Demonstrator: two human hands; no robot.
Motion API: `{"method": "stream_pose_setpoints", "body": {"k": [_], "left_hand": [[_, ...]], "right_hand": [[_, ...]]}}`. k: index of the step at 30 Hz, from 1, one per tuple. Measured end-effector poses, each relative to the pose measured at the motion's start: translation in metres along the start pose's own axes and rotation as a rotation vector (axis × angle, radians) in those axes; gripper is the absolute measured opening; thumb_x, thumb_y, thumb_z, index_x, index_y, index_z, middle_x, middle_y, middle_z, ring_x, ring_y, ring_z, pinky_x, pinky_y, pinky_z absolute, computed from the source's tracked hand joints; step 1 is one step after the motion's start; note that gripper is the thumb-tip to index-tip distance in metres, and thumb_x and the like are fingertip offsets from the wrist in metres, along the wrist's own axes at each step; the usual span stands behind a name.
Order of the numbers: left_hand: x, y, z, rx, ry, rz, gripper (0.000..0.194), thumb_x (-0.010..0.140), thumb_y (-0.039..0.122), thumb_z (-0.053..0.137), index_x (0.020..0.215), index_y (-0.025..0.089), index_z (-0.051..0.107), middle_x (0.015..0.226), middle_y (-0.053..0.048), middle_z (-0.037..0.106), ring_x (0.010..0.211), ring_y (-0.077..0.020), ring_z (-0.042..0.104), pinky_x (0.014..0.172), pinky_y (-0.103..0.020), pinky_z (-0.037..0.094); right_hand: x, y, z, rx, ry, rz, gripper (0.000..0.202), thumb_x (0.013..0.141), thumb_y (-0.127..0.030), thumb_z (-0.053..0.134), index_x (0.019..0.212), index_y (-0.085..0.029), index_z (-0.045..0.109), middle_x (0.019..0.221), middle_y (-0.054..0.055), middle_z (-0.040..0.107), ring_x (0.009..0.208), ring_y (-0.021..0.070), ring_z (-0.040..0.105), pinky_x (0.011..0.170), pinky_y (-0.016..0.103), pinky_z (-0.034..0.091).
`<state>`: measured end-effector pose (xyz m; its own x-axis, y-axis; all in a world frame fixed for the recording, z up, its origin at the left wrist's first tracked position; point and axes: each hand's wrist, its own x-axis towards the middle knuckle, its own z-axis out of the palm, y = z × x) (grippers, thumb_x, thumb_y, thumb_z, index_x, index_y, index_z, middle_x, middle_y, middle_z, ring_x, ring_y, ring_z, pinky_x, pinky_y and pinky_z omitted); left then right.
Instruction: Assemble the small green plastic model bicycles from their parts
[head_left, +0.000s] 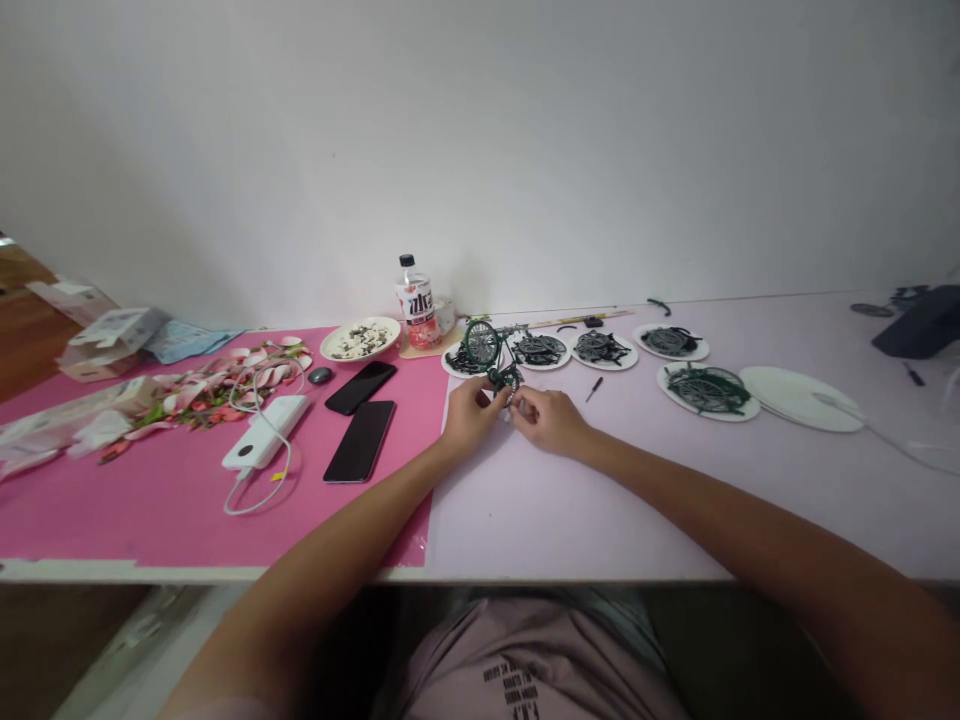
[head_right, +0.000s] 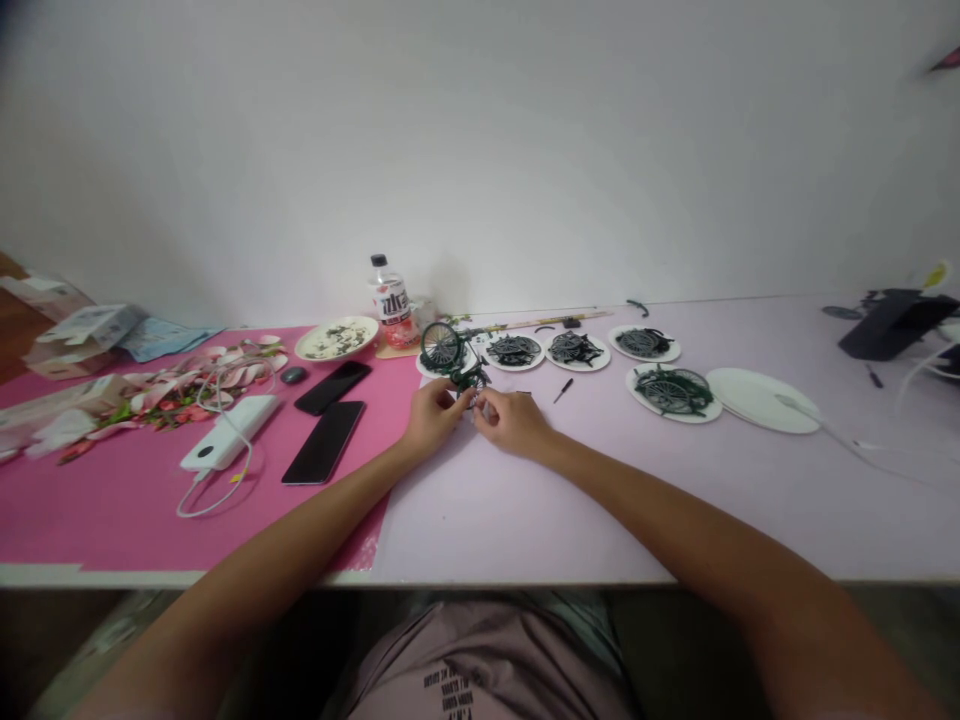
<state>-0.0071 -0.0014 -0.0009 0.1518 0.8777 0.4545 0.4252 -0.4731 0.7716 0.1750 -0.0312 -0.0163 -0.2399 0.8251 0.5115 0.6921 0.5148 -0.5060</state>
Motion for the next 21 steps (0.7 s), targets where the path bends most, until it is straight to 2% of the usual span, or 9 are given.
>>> {"method": "stream_pose_setpoints", "body": {"k": [4,8,14,17,21], "left_hand": [[-0.0005,0.0014,-0.0007,-0.013,-0.011,-0.010,0.027,0.086,0.042,0.073,0.075,0.018,0.064,0.061,0.003,0.060,0.055,-0.0117,0.051,0.056,-0.025,0.038],[-0.0010,0.0008,-0.0013,-0.012,-0.001,-0.007,0.029,0.087,0.042,0.073,0.072,0.018,0.063,0.060,0.003,0.058,0.055,-0.0112,0.050,0.055,-0.025,0.037],[0.0004,-0.0025,0.0000,0.003,-0.001,-0.010,0.031,0.087,0.044,0.072,0.074,0.018,0.061,0.058,0.004,0.057,0.055,-0.0116,0.052,0.057,-0.025,0.037],[0.0005,-0.0019,0.0002,-0.001,-0.004,-0.011,0.030,0.087,0.043,0.073,0.074,0.018,0.063,0.058,0.003,0.058,0.054,-0.0115,0.052,0.056,-0.025,0.037],[-0.0002,-0.0013,-0.0003,-0.001,-0.013,-0.005,0.031,0.088,0.044,0.071,0.073,0.018,0.062,0.059,0.003,0.058,0.055,-0.0117,0.052,0.056,-0.025,0.037]], "right_hand": [[0.0011,-0.0003,0.0001,-0.005,0.044,0.069,0.010,0.091,-0.032,0.062,0.091,-0.023,0.058,0.058,-0.006,0.055,0.051,0.0141,0.050,0.059,0.025,0.033],[0.0018,0.0035,0.0014,0.049,-0.020,0.034,0.013,0.091,-0.030,0.061,0.102,-0.023,0.057,0.060,-0.007,0.056,0.053,0.0143,0.051,0.059,0.025,0.034],[0.0019,0.0072,0.0040,0.040,-0.069,-0.015,0.007,0.093,-0.028,0.059,0.089,-0.022,0.059,0.063,-0.005,0.060,0.053,0.0128,0.050,0.059,0.025,0.033],[0.0023,0.0072,0.0045,0.012,-0.026,0.014,0.007,0.094,-0.029,0.059,0.092,-0.022,0.060,0.062,-0.005,0.060,0.052,0.0136,0.050,0.058,0.025,0.033],[0.0026,0.0077,0.0045,0.047,0.009,0.039,0.013,0.094,-0.028,0.058,0.106,-0.023,0.058,0.067,-0.004,0.064,0.056,0.0157,0.056,0.060,0.025,0.036]]}}
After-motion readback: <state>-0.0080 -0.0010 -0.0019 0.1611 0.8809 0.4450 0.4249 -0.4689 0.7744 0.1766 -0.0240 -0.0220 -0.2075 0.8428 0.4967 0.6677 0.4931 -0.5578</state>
